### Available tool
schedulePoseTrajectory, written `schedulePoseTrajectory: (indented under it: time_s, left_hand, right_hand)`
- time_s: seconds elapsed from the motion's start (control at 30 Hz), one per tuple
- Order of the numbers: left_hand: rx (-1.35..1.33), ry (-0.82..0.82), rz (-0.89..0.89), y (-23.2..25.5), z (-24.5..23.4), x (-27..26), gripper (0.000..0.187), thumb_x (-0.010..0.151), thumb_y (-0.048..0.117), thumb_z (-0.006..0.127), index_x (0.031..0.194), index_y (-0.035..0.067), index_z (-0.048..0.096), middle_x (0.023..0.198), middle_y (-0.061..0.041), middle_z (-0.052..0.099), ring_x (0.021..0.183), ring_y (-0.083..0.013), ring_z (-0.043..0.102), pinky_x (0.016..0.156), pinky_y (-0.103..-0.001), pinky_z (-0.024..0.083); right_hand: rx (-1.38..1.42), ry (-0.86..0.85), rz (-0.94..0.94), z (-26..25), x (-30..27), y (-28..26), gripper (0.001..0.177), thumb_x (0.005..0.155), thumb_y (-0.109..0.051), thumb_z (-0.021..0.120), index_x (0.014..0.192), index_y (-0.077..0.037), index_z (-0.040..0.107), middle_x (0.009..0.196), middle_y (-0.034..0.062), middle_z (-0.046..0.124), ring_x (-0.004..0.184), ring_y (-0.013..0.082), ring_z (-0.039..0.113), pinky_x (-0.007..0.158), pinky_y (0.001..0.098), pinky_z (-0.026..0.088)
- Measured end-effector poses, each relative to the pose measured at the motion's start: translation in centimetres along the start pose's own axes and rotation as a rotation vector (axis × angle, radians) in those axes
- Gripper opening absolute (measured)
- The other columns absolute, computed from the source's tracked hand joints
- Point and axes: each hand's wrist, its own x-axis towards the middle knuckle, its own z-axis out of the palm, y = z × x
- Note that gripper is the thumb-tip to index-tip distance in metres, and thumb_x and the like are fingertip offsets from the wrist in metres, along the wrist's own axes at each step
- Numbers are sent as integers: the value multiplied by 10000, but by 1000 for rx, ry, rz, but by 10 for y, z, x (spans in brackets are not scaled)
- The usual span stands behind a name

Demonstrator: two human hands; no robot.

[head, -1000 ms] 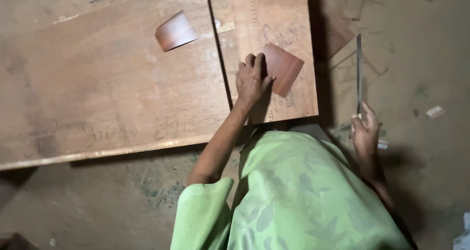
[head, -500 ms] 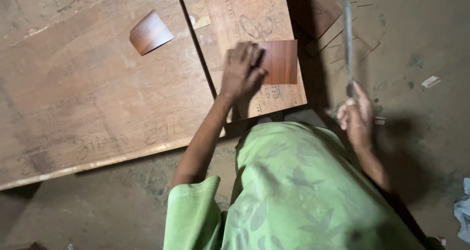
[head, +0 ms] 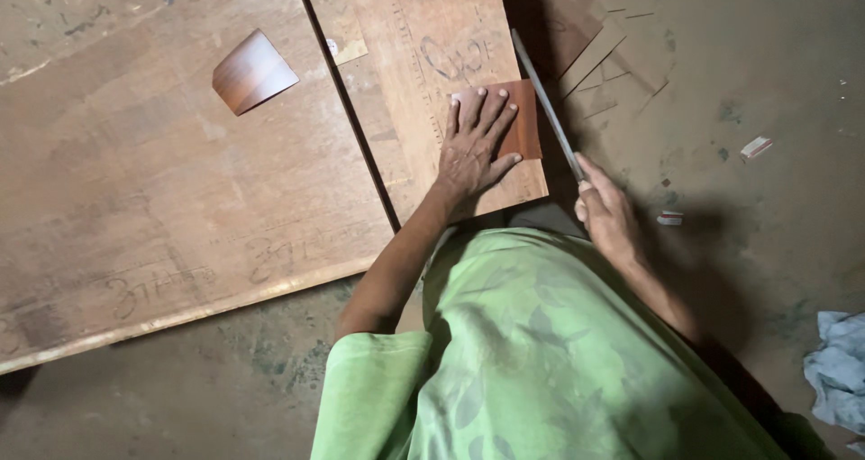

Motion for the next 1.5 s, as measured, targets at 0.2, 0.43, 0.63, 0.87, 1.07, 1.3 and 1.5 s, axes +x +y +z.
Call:
schedulePoseTrajectory:
  time_s: [0.2,0.43,0.63,0.87,1.07,1.3,1.5]
  left_hand:
    - [9,-43,-33,0,5,0,870,889,624,657,1589,198,366,1687,-38,246,1566,-324,179,1259,-637,82]
    - [-31,-33,-48,1,7,2,855,892,600,665,1589,205,369,1689,-24,249,1574,-314,169,1265,-635,95]
    - [-37,-7,-40,-1,6,2,855,880,578,693,1584,206,381,1681,-17,259,1574,-317,166,1265,-635,105]
    - [-68,18,-25,-2,9,0,876,859,546,731,1585,201,382,1687,-16,258,1578,-310,177,1270,-632,110]
    - [-70,31,-9,-5,11,-1,887,861,555,729,1593,198,377,1692,-20,249,1582,-314,173,1275,-633,106]
    - [-62,-18,-11,-8,10,0,884,864,573,707,1588,186,380,1692,-18,247,1572,-314,170,1256,-631,104]
    - [-50,-39,61,-18,9,2,880,874,590,701,1601,217,375,1693,8,259,1586,-275,169,1282,-628,106]
  right_hand:
    - [-112,27,-2,18,-1,-22,515,1030,-166,418,1540,-133,481,686,-28,452,570,82,426,525,268,381]
    - [-124,49,-1,34,7,-21,509,1023,-159,424,1525,-114,496,750,2,474,614,103,475,580,291,439]
    - [-118,79,-62,41,16,-12,495,1023,-137,424,1505,-93,526,773,10,489,624,94,471,595,278,446]
    - [-513,195,-473,49,47,-13,445,1035,-66,433,1463,-26,549,1204,302,666,1068,447,658,905,482,504]
    - [-515,110,-261,47,61,-27,419,1079,-96,435,1485,-27,515,1169,314,658,1078,451,641,895,490,496]
    - [-187,55,-151,43,42,-60,525,1019,-141,430,1535,-49,451,848,36,557,652,104,505,624,289,477]
    - [-219,49,-62,49,28,-72,560,986,-149,411,1535,-76,489,750,30,508,650,110,498,627,290,476]
